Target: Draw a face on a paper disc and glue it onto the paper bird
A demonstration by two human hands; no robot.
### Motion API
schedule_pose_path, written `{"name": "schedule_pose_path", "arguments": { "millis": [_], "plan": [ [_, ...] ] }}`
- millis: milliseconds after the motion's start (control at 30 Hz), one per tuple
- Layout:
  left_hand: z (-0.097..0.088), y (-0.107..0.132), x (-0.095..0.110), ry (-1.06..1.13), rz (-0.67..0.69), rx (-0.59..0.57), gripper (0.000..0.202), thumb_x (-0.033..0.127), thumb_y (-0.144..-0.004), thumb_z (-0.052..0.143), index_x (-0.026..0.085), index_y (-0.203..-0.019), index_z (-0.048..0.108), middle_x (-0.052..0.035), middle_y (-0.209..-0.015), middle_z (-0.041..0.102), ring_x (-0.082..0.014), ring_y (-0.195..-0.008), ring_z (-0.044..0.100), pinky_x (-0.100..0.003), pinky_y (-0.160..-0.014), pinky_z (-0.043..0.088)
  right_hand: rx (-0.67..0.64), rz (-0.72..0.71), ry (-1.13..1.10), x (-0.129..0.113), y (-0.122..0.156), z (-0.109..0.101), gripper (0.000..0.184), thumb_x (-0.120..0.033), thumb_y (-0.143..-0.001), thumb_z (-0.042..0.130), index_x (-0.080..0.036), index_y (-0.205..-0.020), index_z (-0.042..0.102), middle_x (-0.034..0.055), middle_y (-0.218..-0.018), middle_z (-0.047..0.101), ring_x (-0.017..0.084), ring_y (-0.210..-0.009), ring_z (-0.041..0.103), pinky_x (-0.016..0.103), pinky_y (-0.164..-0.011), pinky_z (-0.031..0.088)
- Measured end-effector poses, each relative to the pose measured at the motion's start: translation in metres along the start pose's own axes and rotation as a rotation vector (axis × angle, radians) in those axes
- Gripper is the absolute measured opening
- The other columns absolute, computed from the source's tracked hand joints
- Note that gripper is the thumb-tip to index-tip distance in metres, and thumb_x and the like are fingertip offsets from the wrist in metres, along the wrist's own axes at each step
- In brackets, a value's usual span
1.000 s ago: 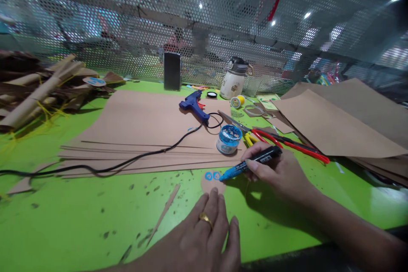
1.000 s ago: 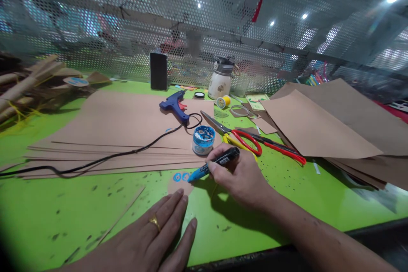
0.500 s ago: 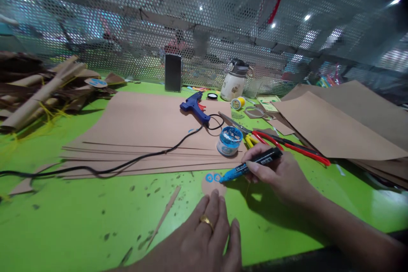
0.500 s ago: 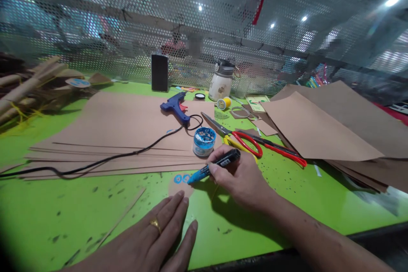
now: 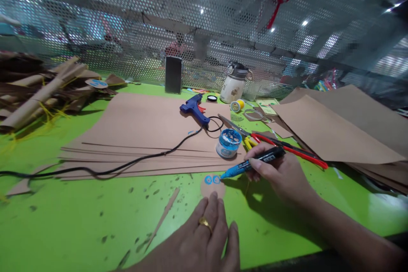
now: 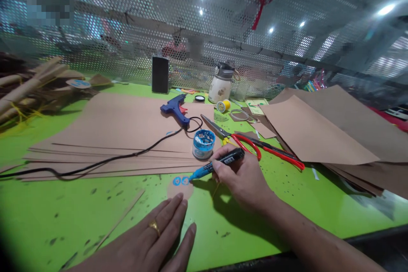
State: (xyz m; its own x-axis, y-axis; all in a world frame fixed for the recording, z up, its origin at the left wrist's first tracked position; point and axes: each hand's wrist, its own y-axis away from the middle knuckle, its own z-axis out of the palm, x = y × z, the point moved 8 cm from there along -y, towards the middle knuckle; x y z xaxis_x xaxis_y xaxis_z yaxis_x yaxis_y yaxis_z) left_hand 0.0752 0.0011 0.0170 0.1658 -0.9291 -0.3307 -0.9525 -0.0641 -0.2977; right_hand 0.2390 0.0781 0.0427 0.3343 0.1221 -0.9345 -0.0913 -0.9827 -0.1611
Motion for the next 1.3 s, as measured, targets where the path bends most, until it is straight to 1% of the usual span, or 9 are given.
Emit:
{"name": "schedule_pose_path", "arguments": {
  "millis": [133,333,600,800,1000,1133,1300],
  "plan": [
    [0.0023,0.0012,0.0007,-0.036,-0.010,0.000,0.029,0.018,-0.093,0.049,0.008,-0.120,0.048,-0.0226,-0.117,0.063,-0.0365,-0.116,0.057,-0.047,-0.096,0.049,-0.011,0.009,-0.014,0.0022,0.0007,0.0014,0.007,-0.024,-0.083,0.061,-0.017,-0.081,0.061,-0.0018,-0.059,0.058,0.012,-0.054,0.054,0.025,-0.054,0.045],
    [0.0062,0.0019,0.0016,-0.028,-0.009,-0.020,0.035,0.018,-0.091,0.054,0.008,-0.123,0.045,-0.0233,-0.120,0.062,-0.0355,-0.117,0.056,-0.048,-0.097,0.047,-0.062,0.026,0.008,0.0061,0.0007,0.0080,0.007,-0.024,-0.083,0.061,-0.017,-0.082,0.060,-0.0022,-0.060,0.059,0.011,-0.054,0.054,0.024,-0.053,0.045],
    [0.0043,0.0018,0.0001,-0.022,-0.025,0.011,0.032,0.021,-0.093,0.051,0.009,-0.122,0.047,-0.0223,-0.119,0.062,-0.0353,-0.116,0.057,-0.047,-0.097,0.047,-0.019,0.005,-0.045,0.0057,-0.0006,0.0023,0.008,-0.025,-0.085,0.061,-0.017,-0.082,0.061,-0.0021,-0.059,0.061,0.011,-0.054,0.056,0.023,-0.053,0.046],
    [0.0029,0.0018,-0.0009,-0.041,-0.032,0.028,0.029,0.019,-0.093,0.049,0.009,-0.120,0.048,-0.0211,-0.117,0.064,-0.0344,-0.115,0.058,-0.045,-0.095,0.048,-0.049,-0.014,-0.044,0.0054,-0.0008,0.0056,0.008,-0.025,-0.086,0.061,-0.018,-0.084,0.062,-0.0023,-0.061,0.061,0.010,-0.056,0.056,0.023,-0.055,0.046],
    [0.0014,0.0009,0.0008,-0.059,0.006,0.008,0.028,0.016,-0.094,0.043,0.008,-0.120,0.048,-0.0222,-0.118,0.063,-0.0354,-0.115,0.058,-0.045,-0.095,0.049,-0.075,-0.015,-0.010,0.0053,-0.0017,0.0096,0.007,-0.025,-0.086,0.060,-0.019,-0.085,0.061,-0.0022,-0.063,0.061,0.011,-0.058,0.057,0.023,-0.056,0.047],
    [0.0028,0.0006,0.0005,-0.065,0.002,0.003,0.028,0.016,-0.094,0.041,0.008,-0.120,0.047,-0.0215,-0.118,0.063,-0.0357,-0.115,0.058,-0.045,-0.094,0.050,-0.074,-0.006,0.033,0.0055,-0.0011,0.0094,0.006,-0.024,-0.085,0.061,-0.018,-0.086,0.062,-0.0021,-0.065,0.060,0.011,-0.058,0.057,0.023,-0.056,0.047],
    [0.0033,0.0010,-0.0006,-0.033,-0.035,0.029,0.030,0.019,-0.093,0.048,0.009,-0.121,0.047,-0.0215,-0.118,0.063,-0.0348,-0.116,0.057,-0.046,-0.096,0.047,-0.048,0.017,0.042,0.0031,0.0002,0.0074,0.005,-0.023,-0.085,0.060,-0.017,-0.084,0.061,-0.0015,-0.062,0.060,0.011,-0.057,0.056,0.024,-0.056,0.047]
  ]
}}
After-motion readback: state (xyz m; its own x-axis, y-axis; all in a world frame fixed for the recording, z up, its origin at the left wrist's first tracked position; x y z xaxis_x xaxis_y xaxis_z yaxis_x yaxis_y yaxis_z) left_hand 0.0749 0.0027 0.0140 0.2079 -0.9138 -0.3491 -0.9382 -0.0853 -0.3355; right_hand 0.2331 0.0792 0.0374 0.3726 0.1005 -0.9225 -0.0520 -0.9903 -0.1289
